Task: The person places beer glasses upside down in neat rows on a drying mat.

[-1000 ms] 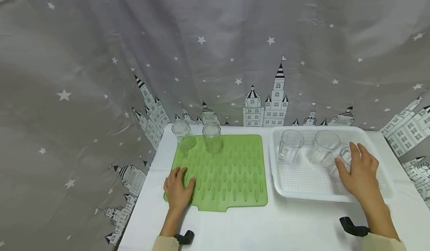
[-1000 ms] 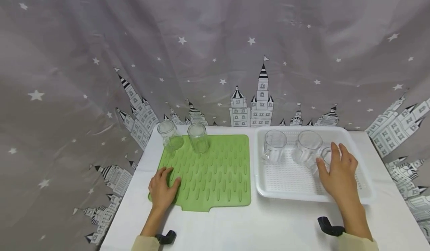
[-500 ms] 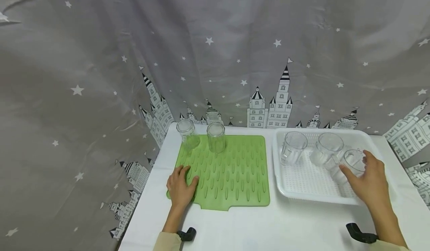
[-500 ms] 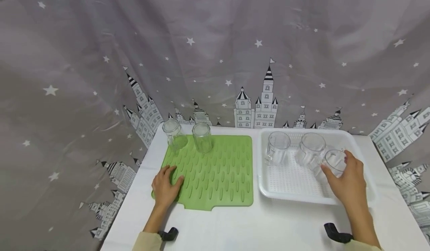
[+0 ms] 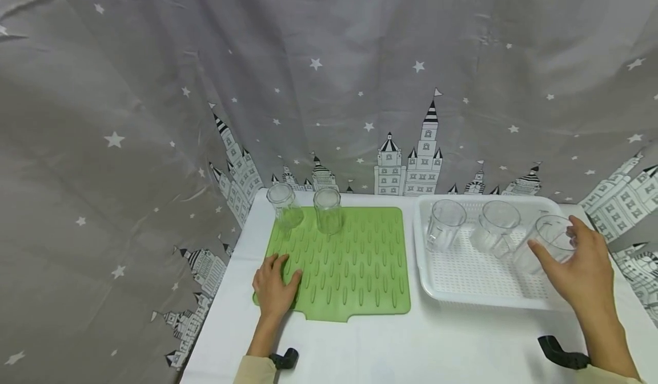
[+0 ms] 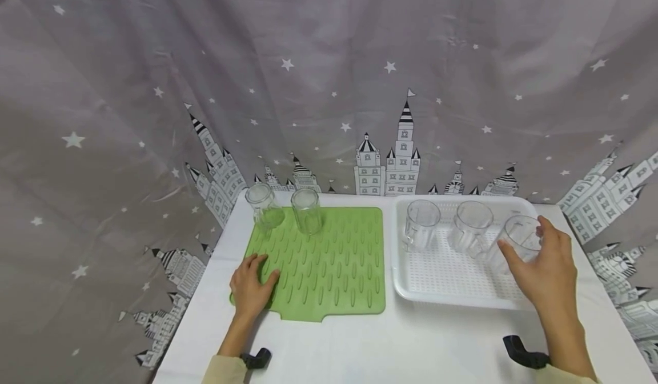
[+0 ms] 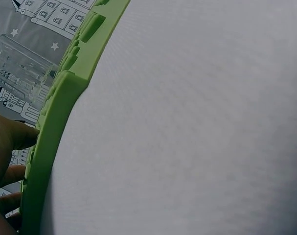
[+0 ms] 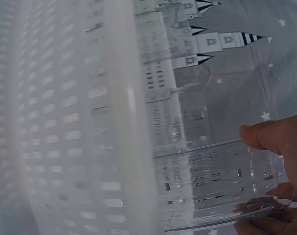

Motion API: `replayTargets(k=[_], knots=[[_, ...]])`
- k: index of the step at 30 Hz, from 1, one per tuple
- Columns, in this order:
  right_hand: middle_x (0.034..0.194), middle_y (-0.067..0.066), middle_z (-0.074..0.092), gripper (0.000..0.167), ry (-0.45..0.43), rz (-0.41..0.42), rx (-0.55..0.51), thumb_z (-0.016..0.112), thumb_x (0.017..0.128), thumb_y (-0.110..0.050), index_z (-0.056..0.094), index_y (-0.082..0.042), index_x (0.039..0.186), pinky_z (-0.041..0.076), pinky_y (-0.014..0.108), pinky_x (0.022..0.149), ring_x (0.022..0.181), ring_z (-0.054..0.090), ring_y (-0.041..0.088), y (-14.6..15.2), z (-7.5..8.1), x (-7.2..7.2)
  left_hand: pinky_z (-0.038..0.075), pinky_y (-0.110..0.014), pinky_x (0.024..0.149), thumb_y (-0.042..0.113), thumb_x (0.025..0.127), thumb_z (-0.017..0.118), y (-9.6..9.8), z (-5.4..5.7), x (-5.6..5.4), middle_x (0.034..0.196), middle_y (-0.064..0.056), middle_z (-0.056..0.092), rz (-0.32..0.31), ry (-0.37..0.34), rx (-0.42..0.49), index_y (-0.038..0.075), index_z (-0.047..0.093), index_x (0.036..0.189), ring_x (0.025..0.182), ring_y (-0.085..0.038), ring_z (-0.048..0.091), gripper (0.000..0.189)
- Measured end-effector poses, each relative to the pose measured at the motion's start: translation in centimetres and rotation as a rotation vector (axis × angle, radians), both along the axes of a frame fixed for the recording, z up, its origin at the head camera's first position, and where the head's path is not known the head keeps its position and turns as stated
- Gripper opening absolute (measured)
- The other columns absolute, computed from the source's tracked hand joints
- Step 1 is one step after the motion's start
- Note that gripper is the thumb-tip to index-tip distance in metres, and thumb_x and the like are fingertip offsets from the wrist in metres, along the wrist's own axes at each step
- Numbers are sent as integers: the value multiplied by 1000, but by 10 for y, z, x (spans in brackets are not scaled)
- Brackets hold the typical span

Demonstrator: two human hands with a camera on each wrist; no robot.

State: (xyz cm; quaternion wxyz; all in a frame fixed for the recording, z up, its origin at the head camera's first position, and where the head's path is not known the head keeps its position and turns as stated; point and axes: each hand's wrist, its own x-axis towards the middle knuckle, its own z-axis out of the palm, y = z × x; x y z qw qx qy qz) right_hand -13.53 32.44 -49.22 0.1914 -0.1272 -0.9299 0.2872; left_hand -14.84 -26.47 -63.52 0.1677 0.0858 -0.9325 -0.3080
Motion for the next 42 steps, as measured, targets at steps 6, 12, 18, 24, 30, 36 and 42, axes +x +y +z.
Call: replayTargets(k=[6, 12, 18, 24, 30, 36, 42], knots=[[143, 42, 49, 93, 31, -31, 37, 78, 93, -30, 30, 5, 165, 40, 77, 97, 131, 46, 59, -6, 17, 4, 18, -72, 126, 30, 94, 79, -1, 1, -2, 157, -27, 50, -6, 25, 8, 5, 63, 144, 146, -50, 44, 58], [145, 42, 49, 93, 54, -26, 37, 78, 92, -28, 31, 3, 166, 39, 78, 101, 135, 45, 59, -11, 28, 7, 19, -73, 124, 30, 93, 77, -1, -1, -1, 156, -27, 51, -4, 45, 7, 5, 64, 143, 144, -50, 44, 57], [145, 42, 50, 94, 65, -20, 40, 79, 90, -28, 32, 3, 165, 39, 78, 102, 136, 45, 58, -11, 28, 9, 18, -72, 125, 29, 94, 78, -1, -2, 0, 157, -27, 50, 0, 25, 10, 5, 63, 143, 145, -50, 44, 57], [142, 40, 52, 93, 72, -15, 43, 81, 89, -29, 36, 1, 164, 41, 78, 97, 133, 48, 59, -15, 28, 13, 17, -72, 126, 28, 94, 79, 1, 2, 2, 157, -27, 50, -1, 16, 14, 5, 63, 143, 147, -49, 43, 57], [141, 41, 52, 94, 58, 10, 44, 84, 88, -30, 38, 5, 162, 42, 81, 94, 130, 48, 62, -26, 31, 20, 19, -72, 125, 27, 94, 79, 2, 4, 3, 155, -28, 51, 1, 33, 10, 4, 64, 142, 146, -50, 44, 55], [144, 40, 51, 97, 26, 66, 25, 86, 88, -35, 38, 2, 164, 42, 83, 97, 130, 50, 62, -41, 34, 27, 19, -71, 127, 28, 95, 78, 2, 7, 2, 157, -27, 51, -5, 5, 2, 4, 63, 144, 148, -49, 44, 56], [141, 36, 55, 95, 82, 164, 34, 89, 85, -33, 43, 0, 161, 46, 78, 92, 124, 55, 56, -65, 36, 26, 20, -70, 127, 28, 95, 79, 0, 6, 2, 158, -27, 50, -8, -11, -4, 4, 63, 145, 147, -49, 45, 57]])
